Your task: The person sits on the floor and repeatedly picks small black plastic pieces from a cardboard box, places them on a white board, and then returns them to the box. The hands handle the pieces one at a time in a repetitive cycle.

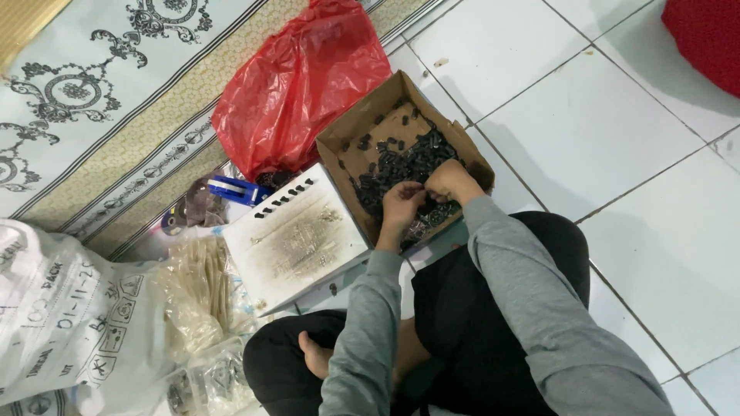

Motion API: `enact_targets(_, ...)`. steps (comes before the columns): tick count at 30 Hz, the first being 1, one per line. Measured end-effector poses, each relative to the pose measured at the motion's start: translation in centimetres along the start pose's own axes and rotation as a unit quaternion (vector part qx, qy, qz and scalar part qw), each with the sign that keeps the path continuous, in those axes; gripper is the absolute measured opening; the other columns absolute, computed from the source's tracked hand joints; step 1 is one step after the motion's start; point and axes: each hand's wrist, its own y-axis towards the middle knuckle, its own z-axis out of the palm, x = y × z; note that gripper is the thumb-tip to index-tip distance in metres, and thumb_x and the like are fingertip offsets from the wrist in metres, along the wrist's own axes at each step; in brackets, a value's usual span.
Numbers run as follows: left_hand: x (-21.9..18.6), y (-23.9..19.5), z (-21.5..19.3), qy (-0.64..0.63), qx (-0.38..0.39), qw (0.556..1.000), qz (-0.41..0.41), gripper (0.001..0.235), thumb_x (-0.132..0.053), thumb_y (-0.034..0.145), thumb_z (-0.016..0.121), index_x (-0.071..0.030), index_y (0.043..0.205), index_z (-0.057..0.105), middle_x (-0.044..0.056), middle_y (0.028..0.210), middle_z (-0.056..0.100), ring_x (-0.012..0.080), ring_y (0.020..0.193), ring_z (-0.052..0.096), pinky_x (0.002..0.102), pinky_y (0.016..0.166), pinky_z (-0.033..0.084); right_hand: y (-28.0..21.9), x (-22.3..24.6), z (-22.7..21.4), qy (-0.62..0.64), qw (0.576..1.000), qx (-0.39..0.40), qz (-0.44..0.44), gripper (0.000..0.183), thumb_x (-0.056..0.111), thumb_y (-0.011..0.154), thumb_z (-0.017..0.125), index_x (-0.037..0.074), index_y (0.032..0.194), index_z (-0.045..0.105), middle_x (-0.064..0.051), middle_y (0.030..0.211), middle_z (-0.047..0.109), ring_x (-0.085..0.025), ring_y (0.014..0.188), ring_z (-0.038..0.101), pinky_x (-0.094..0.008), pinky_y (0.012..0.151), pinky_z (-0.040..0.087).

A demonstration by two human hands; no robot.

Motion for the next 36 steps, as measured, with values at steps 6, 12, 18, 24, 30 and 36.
enact_targets(6, -2.7, -1.9, 0.1, -0.072, 0.006, 0.997, -0.021, 0.032, 0.000, 0.087, 0.075, 0.005, 0.118, 0.071, 0.021, 0.100, 0.071, 0.0218, 0.082, 0.070, 0.034, 0.075, 0.059, -3.2, 2.1, -0.9, 0.034, 0.999, 0.013, 0.016, 0.026, 0.005, 0.086, 0.072, -0.010, 0.107, 0.066, -0.025, 0.098, 0.070, -0.031, 0.080, 0.074, -0.039, 0.060, 0.065)
enact_targets(12, -0.3, -0.3, -0.1, 0.016, 0.046, 0.999, 0.011, 0.023, -0.008, 0.092, 0.075, 0.000, 0.113, 0.072, 0.022, 0.095, 0.072, 0.0272, 0.083, 0.074, 0.037, 0.071, 0.062, 0.7, 0.3, -1.0, -0.126, 0.990, -0.025, -0.064, 0.045, 0.026, 0.086, 0.073, -0.010, 0.112, 0.068, -0.027, 0.100, 0.072, -0.036, 0.084, 0.075, -0.045, 0.061, 0.067)
enact_targets(18, -1.6, -1.3, 0.8, 0.416, 0.004, 0.894, 0.168, 0.018, 0.000, 0.092, 0.064, 0.003, 0.109, 0.069, 0.024, 0.097, 0.070, 0.0377, 0.089, 0.074, 0.040, 0.071, 0.064, 0.1, -0.1, -0.1, -0.181, 0.973, -0.089, -0.116, 0.044, 0.017, 0.094, 0.060, -0.015, 0.124, 0.063, -0.035, 0.117, 0.066, -0.045, 0.105, 0.068, -0.052, 0.079, 0.063)
enact_targets(24, -6.8, -3.2, 0.1, 0.453, 0.031, 0.878, 0.151, 0.022, 0.004, 0.092, 0.060, 0.004, 0.113, 0.067, 0.023, 0.104, 0.064, 0.0367, 0.098, 0.070, 0.041, 0.080, 0.062, -5.7, 1.2, 0.0, -0.246, 0.940, -0.146, -0.187, 0.016, 0.000, 0.089, 0.064, -0.010, 0.095, 0.075, -0.028, 0.079, 0.071, -0.036, 0.068, 0.070, -0.041, 0.055, 0.060)
enact_targets(30, -13.1, -9.9, -6.1, 0.198, -0.026, 0.957, 0.213, 0.015, -0.010, 0.099, 0.062, -0.008, 0.111, 0.072, 0.018, 0.101, 0.071, 0.0392, 0.103, 0.070, 0.046, 0.083, 0.059, -15.6, 4.9, 0.4, -0.045, 0.938, -0.107, -0.326, 0.023, 0.005, 0.092, 0.069, -0.002, 0.114, 0.073, -0.023, 0.103, 0.072, -0.031, 0.094, 0.070, -0.044, 0.080, 0.056)
enact_targets(36, -11.7, -14.5, -15.6, -0.122, 0.008, 0.979, 0.162, 0.027, -0.001, 0.096, 0.071, 0.006, 0.122, 0.067, 0.023, 0.104, 0.074, 0.0236, 0.092, 0.073, 0.038, 0.081, 0.063, -18.9, 6.0, 6.5, 0.115, 0.905, 0.023, -0.409, 0.023, -0.001, 0.092, 0.073, -0.005, 0.115, 0.071, -0.011, 0.088, 0.066, -0.016, 0.083, 0.069, -0.031, 0.073, 0.061)
